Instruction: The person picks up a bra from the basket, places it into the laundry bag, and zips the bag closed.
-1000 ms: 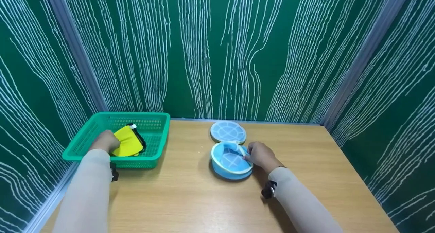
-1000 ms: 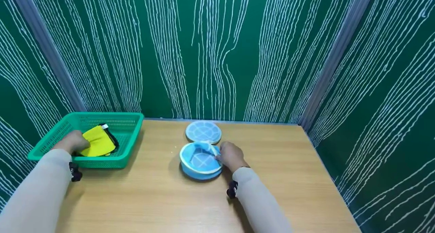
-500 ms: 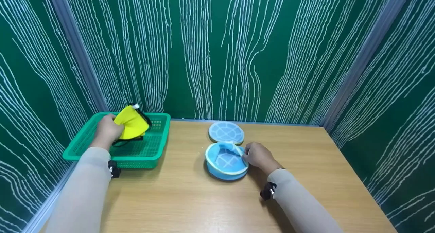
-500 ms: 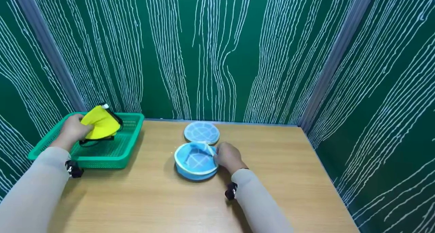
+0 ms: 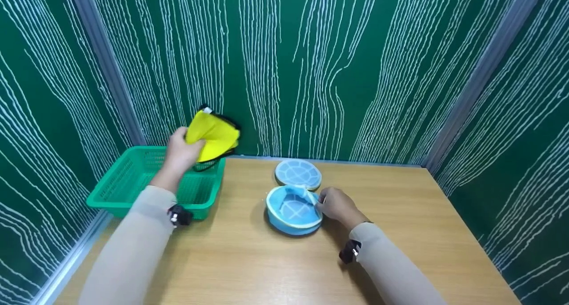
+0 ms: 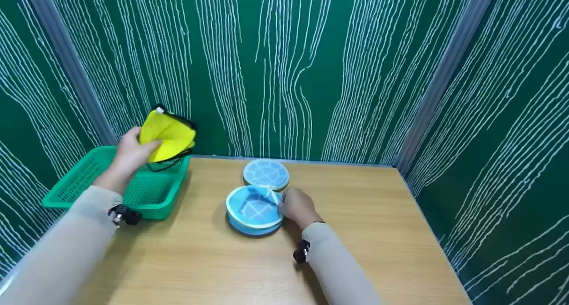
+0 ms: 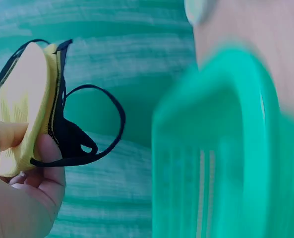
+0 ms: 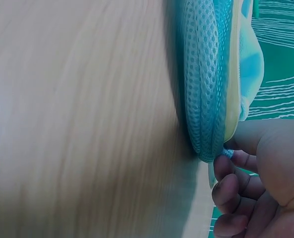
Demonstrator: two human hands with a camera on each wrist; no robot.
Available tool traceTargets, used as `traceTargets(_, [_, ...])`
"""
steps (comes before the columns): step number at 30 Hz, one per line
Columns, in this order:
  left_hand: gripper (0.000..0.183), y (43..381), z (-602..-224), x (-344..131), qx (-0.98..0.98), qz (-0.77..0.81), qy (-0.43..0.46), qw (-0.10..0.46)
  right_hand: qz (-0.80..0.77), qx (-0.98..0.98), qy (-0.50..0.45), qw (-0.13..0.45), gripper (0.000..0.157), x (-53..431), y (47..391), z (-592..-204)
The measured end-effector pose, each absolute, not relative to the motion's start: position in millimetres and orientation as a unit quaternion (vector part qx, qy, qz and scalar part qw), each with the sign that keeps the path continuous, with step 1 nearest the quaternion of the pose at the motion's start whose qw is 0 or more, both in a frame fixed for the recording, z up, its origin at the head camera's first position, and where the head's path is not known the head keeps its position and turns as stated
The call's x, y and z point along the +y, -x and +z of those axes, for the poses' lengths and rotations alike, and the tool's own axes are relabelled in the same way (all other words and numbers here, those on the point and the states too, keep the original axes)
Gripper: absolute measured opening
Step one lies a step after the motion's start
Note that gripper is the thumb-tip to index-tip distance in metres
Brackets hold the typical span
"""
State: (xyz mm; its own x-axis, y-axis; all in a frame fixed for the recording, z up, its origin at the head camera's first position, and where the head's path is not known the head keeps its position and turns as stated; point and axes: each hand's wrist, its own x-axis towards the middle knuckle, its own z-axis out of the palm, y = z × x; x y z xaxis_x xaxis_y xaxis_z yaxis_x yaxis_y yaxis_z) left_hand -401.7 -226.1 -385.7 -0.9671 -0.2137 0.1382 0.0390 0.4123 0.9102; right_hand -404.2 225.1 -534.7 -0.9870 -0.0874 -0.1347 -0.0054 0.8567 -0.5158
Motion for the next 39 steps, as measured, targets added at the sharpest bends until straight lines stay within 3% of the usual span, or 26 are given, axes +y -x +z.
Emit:
traceTargets(12, [0.049,393,-422,-120,-0.719,-0.692,-0.026,0.053,-0.266,0.962,0.032,0.06,0.009,224,402,-534])
traceTargets(18, [0.053,393,-448,-84,-0.695,-0.717,-0.037,0.019,-0.259,0.963,0.025,0.074,0.017,222,401,-533])
traceTargets(28, [0.058,390,-482,-42,-0.649,-0.757,-0.047,-0.06,-0.263,0.96,0.032,0.091,0.014,221,397,-530])
traceTargets(34, [0.059,386,-500,-28,-0.681,-0.723,-0.008,-0.115,-0.263,0.961,0.05,0.074,0.013,221,399,-533])
traceTargets(39, [0.053,384,-517,-23,-0.781,-0.617,0.037,-0.09,-0.274,0.959,0.062,0.021,0.005,222,398,-536])
